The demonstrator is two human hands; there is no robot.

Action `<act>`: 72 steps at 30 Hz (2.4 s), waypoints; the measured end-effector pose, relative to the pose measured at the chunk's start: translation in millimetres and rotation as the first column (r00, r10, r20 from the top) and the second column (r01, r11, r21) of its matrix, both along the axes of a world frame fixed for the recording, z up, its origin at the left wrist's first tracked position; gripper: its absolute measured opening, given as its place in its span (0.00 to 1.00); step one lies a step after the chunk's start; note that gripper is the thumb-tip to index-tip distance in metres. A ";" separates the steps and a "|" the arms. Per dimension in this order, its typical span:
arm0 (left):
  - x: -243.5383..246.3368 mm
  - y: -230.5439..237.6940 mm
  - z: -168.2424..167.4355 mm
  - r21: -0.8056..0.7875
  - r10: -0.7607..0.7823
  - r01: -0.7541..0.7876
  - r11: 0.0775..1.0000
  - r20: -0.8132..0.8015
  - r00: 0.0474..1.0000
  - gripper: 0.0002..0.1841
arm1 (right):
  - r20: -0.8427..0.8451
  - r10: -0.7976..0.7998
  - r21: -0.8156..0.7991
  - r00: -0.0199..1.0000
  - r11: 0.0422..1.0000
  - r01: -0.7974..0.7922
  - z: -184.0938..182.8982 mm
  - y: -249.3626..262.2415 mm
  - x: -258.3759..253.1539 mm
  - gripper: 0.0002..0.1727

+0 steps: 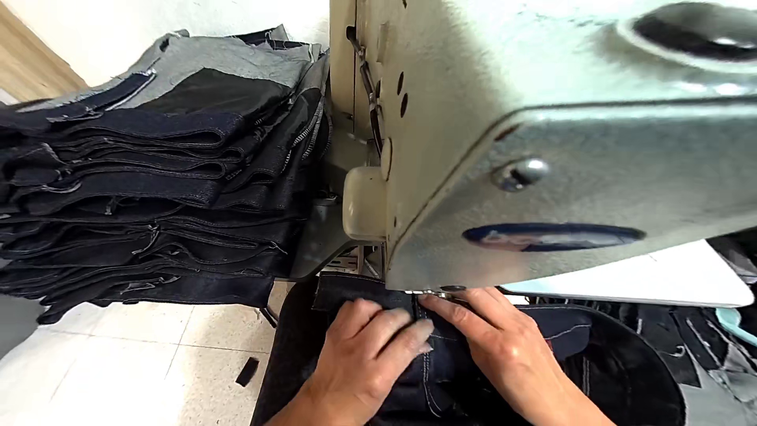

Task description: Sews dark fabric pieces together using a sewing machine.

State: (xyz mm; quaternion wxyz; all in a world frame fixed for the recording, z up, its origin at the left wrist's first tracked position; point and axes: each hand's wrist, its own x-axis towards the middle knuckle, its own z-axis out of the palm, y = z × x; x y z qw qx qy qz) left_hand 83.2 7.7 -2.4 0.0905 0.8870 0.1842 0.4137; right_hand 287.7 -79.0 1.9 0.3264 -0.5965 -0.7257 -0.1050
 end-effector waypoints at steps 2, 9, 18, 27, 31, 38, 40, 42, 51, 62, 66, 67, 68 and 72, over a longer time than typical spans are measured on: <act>-1.8 11.4 3.4 0.135 -0.113 0.128 0.983 -0.112 0.987 0.12 | -0.005 -0.029 0.008 1.000 1.000 0.029 -2.7 -0.5 1.5 0.23; -7.0 20.2 4.7 0.150 -0.171 0.213 0.965 -0.253 0.952 0.17 | -0.305 -0.183 -0.159 0.935 0.977 0.139 -15.0 -12.9 23.4 0.25; -2.2 8.7 14.4 0.169 0.002 0.047 0.985 -0.280 0.960 0.15 | -0.311 -0.082 -0.056 0.947 0.996 0.068 -11.1 19.0 31.3 0.25; -7.7 16.4 13.7 0.105 -0.100 0.132 0.986 -0.270 0.958 0.14 | -0.316 -0.046 -0.052 0.948 0.998 0.031 -10.7 11.5 35.0 0.26; -18.6 31.8 9.3 -0.131 -0.288 0.276 0.952 -0.086 0.954 0.11 | -0.273 -0.046 -0.069 0.961 0.997 0.028 -6.8 8.2 38.5 0.26; -20.0 35.5 4.1 -0.422 0.059 -0.125 0.898 -0.165 0.984 0.19 | -0.244 -0.070 -0.063 0.967 0.996 0.056 -5.8 8.0 42.7 0.25; -18.9 36.0 7.3 -0.534 -0.043 -0.082 0.842 -0.216 0.975 0.23 | -0.226 -0.072 -0.065 0.971 0.996 0.059 -4.9 8.4 41.9 0.25; -17.4 38.4 11.5 -0.621 -0.108 -0.061 0.782 -0.232 0.967 0.25 | -0.220 -0.077 -0.078 0.972 0.995 0.061 -4.2 8.1 43.0 0.24; -11.1 40.6 17.1 -0.767 -0.181 -0.116 0.631 -0.291 0.939 0.29 | -0.195 -0.133 -0.120 0.972 0.987 0.110 -8.0 3.5 40.5 0.24; -5.2 33.0 8.0 -0.809 -0.098 -0.061 0.584 -0.144 0.985 0.28 | -0.478 -0.099 -0.190 0.873 0.982 0.008 -30.7 7.3 33.1 0.25; 6.6 47.4 3.8 -0.788 -0.034 0.040 0.614 0.024 0.999 0.14 | -0.443 -0.119 -0.110 0.888 0.991 0.078 -19.3 25.2 37.0 0.19; 9.0 53.6 5.2 -0.776 -0.040 0.047 0.628 0.027 0.999 0.12 | -0.427 -0.117 -0.095 0.897 0.992 0.084 -12.3 31.6 38.3 0.18; 10.4 59.7 8.1 -0.766 -0.059 0.043 0.642 0.007 0.998 0.11 | -0.414 -0.109 -0.093 0.904 0.993 0.077 -6.6 37.4 41.0 0.16; 12.3 67.2 18.4 -0.592 -0.076 0.003 0.806 -0.099 0.992 0.08 | -0.429 -0.030 -0.025 0.903 0.999 0.022 3.5 43.5 47.3 0.11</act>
